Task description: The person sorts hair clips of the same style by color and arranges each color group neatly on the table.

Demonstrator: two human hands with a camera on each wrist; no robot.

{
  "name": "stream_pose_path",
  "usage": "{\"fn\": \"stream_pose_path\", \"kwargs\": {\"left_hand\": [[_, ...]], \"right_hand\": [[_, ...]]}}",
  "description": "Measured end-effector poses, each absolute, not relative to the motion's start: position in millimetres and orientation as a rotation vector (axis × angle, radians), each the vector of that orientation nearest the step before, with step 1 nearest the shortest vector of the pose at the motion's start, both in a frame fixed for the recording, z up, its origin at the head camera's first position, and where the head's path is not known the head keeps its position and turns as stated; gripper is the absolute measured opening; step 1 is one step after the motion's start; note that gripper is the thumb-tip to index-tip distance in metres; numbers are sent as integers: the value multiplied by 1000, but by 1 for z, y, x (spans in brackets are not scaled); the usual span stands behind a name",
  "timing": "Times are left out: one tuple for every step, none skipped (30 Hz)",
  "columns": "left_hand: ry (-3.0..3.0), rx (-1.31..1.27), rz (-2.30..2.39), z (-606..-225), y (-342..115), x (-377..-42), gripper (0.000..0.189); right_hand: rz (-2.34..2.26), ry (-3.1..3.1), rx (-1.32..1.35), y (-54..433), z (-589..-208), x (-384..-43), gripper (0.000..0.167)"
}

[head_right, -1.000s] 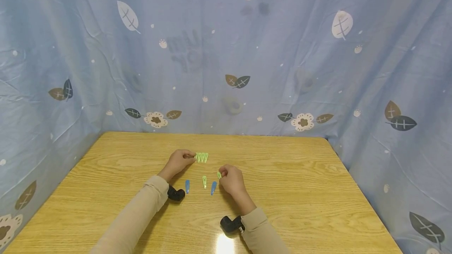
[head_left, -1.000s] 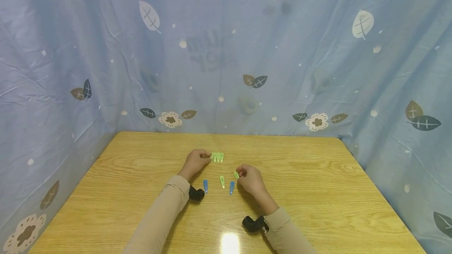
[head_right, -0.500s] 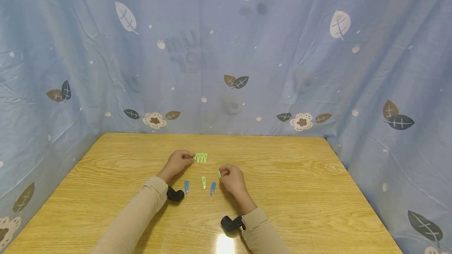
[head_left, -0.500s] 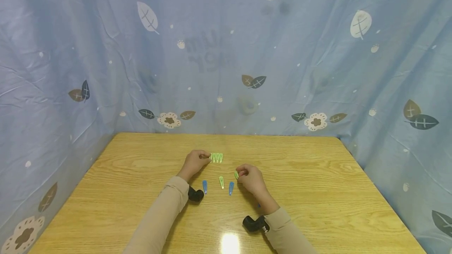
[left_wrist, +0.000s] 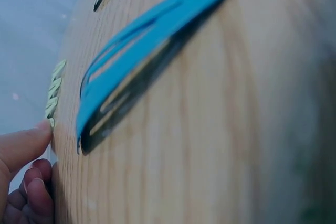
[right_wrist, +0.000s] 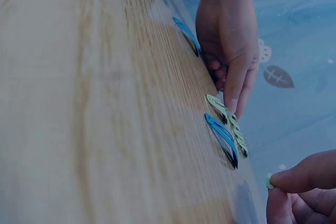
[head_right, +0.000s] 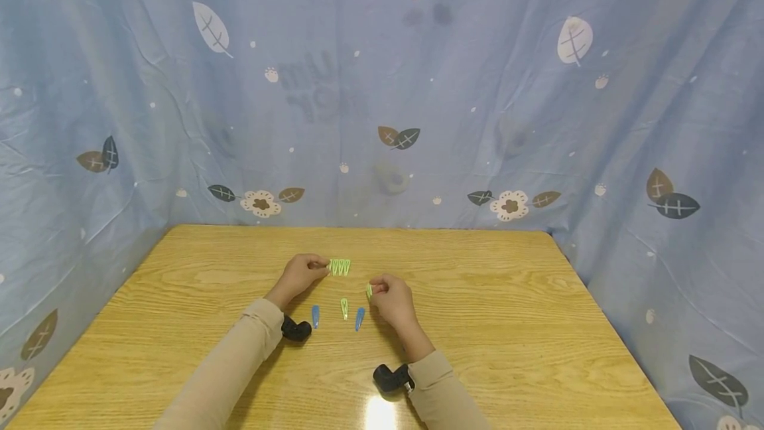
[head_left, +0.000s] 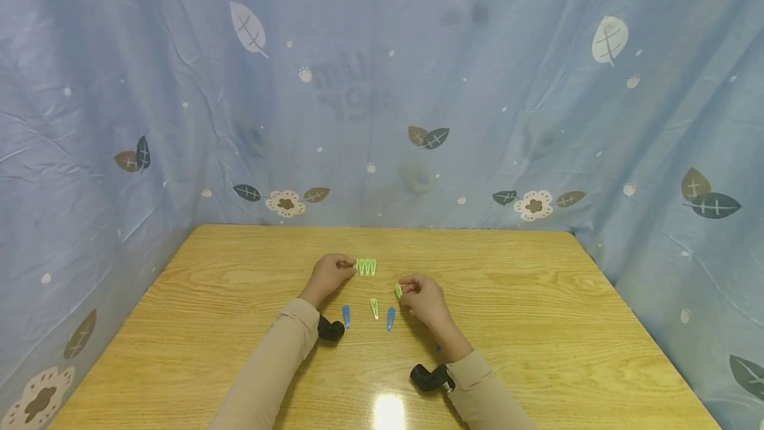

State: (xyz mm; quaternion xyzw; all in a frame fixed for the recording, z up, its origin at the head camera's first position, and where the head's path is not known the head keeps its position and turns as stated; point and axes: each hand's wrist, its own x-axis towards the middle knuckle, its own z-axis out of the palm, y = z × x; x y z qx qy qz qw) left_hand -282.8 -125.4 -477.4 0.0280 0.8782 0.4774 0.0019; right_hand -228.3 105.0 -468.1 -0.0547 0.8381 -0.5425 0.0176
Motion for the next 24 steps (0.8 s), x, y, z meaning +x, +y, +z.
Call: {"fn": "stream_pose_path", "kwargs": {"left_hand": [[2758,90,1498,-478,-126,-283,23],[2764,95,1494,-478,-126,-283,23],[2767,96,1493,-477,-126,-283,23],[2769,95,1492,-477,-126,-283,22],[2768,93,1494,-477,-126,-283,22],[2767,89,1494,-477,-126,-283,22],[2768,86,1493,-476,-126,-283,22],[2767,83,1493,-476,-126,-283,22],[2762,79,1496,-476,-126,-283,22],[2758,78,1497,-476,-126,-283,22],[2754,75,1500,-476,-126,-282,22],[2751,77,1502,-476,-126,-282,22],[2750,80,1503,-476,-126,-282,22],[2747,80,1505,-476,-126,-282,22],[2747,82,1503,-476,-126,-282,22],[2747,84,1500,-477,-126,-282,22],[2748,84,1496,-477,-126,-282,22],[2749,83,1492,-477,-126,-282,22],[2749,84,1490,-477,-126,-282,22],[2750,83,1489,-477,-126,-282,22],[2750,85,1489,-477,-126,-282,22],[2751,85,1490,-477,-126,-282,22],[2752,82,1491,-477,-126,-283,22],[2752,80,1494,-477,-126,-283,22]], "right_hand": [[-1685,2607,-172,105,-468,-228,29],[-1686,2610,-171,105,-467,-228,29],[-1688,2609,-167,105,-466,-228,29],[-1694,2607,-169,105,-466,-228,29],[-1701,2601,-157,104,-465,-229,29],[-1712,2592,-141,104,-464,-230,29],[-1727,2580,-128,103,-464,-231,30],[-1742,2568,-115,103,-463,-232,30],[-1763,2550,-99,102,-463,-233,30],[-1785,2533,-86,102,-462,-234,31],[-1807,2513,-63,101,-462,-236,31],[-1829,2491,-52,101,-462,-237,31],[-1848,2470,-39,101,-463,-239,32],[-1861,2450,-17,101,-463,-241,32],[-1876,2426,2,100,-464,-242,32],[-1884,2408,21,100,-465,-244,32],[-1887,2394,35,100,-466,-245,32],[-1892,2379,46,100,-466,-246,33],[-1899,2361,59,99,-466,-247,33],[-1906,2346,65,98,-466,-248,33],[-1914,2331,67,98,-466,-249,33],[-1920,2321,70,97,-466,-250,33],[-1929,2308,72,96,-466,-251,34],[-1941,2292,76,95,-466,-253,34]]}}
